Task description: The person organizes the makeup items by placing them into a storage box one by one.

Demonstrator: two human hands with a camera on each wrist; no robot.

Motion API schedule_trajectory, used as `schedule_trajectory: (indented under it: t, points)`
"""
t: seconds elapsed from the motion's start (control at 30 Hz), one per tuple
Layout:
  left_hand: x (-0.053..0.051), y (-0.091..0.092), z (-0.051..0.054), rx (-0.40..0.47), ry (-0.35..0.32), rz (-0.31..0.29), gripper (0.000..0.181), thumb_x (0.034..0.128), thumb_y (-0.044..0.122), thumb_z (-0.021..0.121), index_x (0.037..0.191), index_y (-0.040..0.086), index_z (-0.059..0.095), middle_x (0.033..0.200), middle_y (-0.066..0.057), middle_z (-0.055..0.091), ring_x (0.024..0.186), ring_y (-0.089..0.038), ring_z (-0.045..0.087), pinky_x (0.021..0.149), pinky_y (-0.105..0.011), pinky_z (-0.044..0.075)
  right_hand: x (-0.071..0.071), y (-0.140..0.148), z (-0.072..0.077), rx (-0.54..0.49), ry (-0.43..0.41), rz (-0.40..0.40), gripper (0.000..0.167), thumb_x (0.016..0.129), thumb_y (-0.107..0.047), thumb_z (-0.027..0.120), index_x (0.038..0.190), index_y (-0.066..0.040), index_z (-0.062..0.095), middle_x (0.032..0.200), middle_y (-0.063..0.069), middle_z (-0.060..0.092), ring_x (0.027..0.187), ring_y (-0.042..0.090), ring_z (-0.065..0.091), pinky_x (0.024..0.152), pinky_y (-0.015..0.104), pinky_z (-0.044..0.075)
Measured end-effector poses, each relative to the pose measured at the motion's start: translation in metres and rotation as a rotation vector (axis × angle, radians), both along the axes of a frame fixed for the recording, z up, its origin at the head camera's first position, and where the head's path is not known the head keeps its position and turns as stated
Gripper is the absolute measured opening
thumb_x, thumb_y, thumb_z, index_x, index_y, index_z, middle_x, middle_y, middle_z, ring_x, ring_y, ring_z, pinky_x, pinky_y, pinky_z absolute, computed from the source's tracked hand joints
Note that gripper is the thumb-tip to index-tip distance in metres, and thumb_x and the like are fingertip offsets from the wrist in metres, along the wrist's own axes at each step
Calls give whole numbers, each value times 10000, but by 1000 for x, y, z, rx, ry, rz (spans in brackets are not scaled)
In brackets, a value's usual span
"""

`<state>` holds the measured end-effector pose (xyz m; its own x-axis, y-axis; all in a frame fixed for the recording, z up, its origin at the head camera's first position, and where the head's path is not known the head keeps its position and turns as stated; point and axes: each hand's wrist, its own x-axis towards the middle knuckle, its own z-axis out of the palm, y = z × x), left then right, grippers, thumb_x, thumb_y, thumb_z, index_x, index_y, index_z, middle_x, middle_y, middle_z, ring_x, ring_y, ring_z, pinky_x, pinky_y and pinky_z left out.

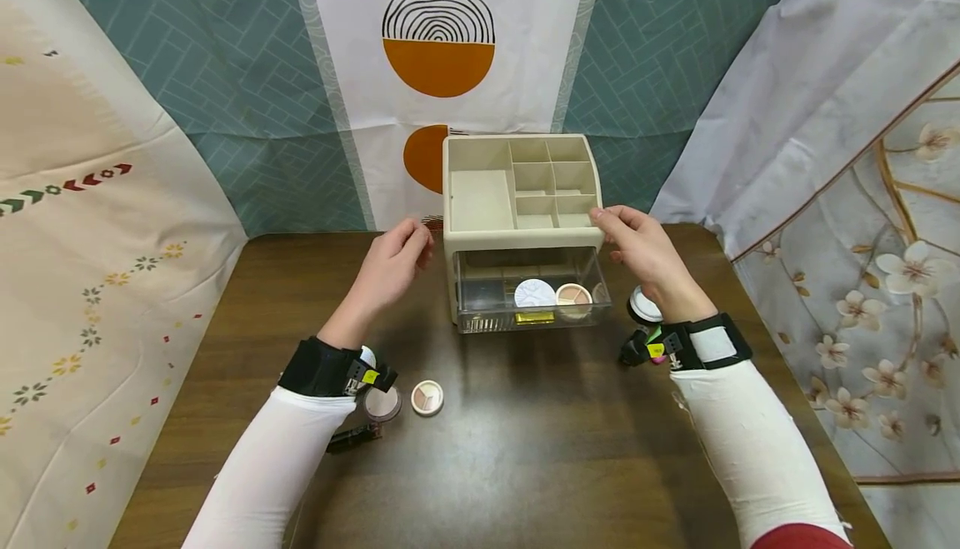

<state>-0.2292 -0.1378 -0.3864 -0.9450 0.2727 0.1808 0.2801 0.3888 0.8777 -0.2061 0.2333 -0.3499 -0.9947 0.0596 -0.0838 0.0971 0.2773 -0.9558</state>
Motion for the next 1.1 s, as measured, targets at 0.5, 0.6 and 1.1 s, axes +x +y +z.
schedule_trajectory:
  t: [0.5,0.6,1.1]
  points:
    - [41,-19,-35,-536,97,-298,115,1052,245,674,1100,154,726,922,66,668,850,-131,622,768,-374,530,3,4,-1,-49,20,-4,375,1050,-468,664,1150,-107,642,939,-53,561,917,155,482,731,281,445]
    - [50,-19,-46,-609,148,-398,174,1034,278,722,1134,137,729,972,56,674,879,-139,642,779,-369,540,3,5,0,-59,25,-7,374,1052,-469,663,1156,-111,640,938,-55,567,892,146,488,707,267,436]
    - [86,-27,-89,-710,161,-565,568,812,378,956,1265,146,703,1145,4,619,1001,-185,613,880,-420,541,0,1,-6,-54,1,-7,373,1053,-490,650,1164,-134,643,960,-51,572,920,153,498,756,306,436]
